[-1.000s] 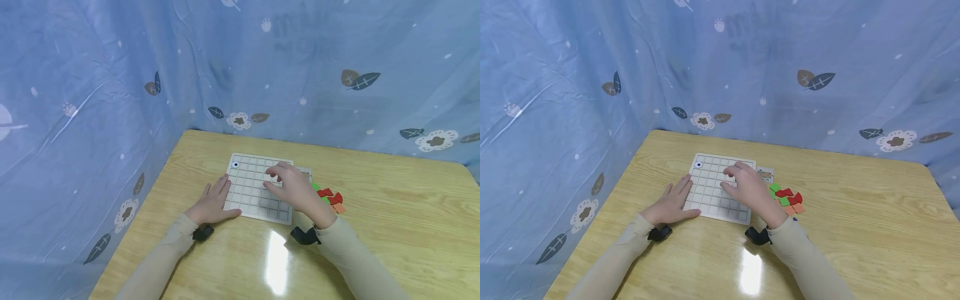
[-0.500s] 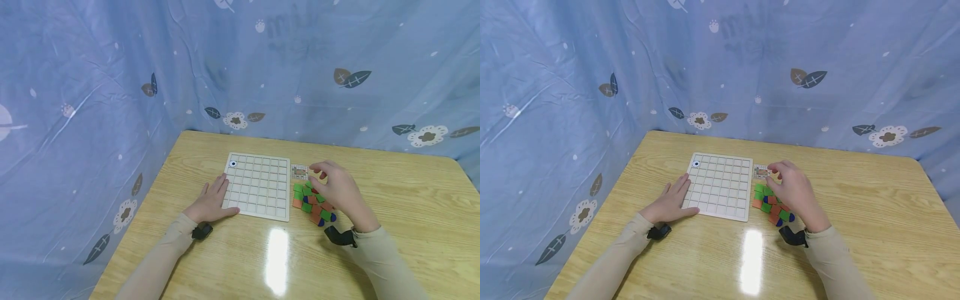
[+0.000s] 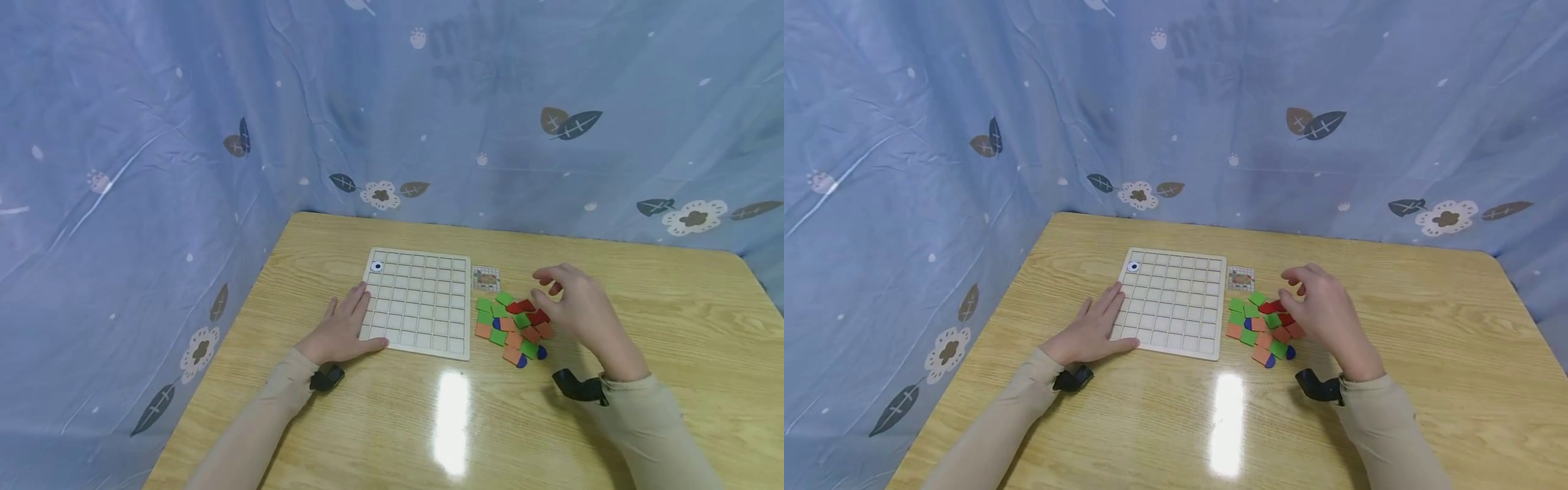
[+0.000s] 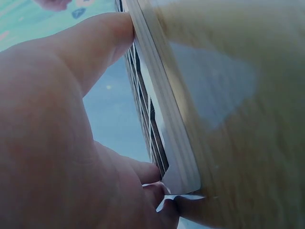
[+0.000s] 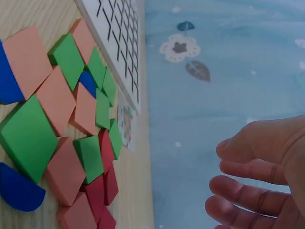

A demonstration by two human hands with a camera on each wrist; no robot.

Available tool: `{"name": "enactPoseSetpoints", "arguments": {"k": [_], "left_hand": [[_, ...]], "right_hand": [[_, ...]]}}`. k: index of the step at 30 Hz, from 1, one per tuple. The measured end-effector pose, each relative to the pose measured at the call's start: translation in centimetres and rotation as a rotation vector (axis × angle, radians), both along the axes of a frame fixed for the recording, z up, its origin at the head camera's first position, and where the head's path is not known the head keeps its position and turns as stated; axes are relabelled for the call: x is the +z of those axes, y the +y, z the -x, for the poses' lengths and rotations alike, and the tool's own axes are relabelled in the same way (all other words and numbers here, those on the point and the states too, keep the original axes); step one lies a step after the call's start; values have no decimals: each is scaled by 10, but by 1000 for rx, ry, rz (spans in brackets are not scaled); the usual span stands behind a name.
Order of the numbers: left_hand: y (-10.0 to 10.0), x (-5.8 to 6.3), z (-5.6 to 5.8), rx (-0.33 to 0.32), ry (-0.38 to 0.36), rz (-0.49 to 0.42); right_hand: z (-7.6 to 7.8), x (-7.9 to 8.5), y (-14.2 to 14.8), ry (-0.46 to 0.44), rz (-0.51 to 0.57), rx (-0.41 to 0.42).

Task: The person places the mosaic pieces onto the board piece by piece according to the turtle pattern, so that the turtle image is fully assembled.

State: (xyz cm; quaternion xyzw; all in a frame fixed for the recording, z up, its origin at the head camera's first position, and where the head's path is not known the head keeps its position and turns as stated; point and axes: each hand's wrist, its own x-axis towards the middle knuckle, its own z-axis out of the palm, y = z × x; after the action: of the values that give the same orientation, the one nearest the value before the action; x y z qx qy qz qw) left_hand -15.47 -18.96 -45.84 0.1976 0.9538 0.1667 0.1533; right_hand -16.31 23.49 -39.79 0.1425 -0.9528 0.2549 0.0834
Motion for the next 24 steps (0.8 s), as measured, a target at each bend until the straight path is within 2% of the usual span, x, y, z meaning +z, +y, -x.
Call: {"name": "enactPoseSetpoints", "arguments": {"k": [8,18,24], "left_hand": [[0,0,-1,-5,9,-9],[1,-3,1,4,10,10],[1,-3,1,10,10,0]], "right_hand": [[3,-14,-3,-61,-50,87],[6,-27,-7,-229,-76,153],[6,-32,-6,-247,-82,181]]}}
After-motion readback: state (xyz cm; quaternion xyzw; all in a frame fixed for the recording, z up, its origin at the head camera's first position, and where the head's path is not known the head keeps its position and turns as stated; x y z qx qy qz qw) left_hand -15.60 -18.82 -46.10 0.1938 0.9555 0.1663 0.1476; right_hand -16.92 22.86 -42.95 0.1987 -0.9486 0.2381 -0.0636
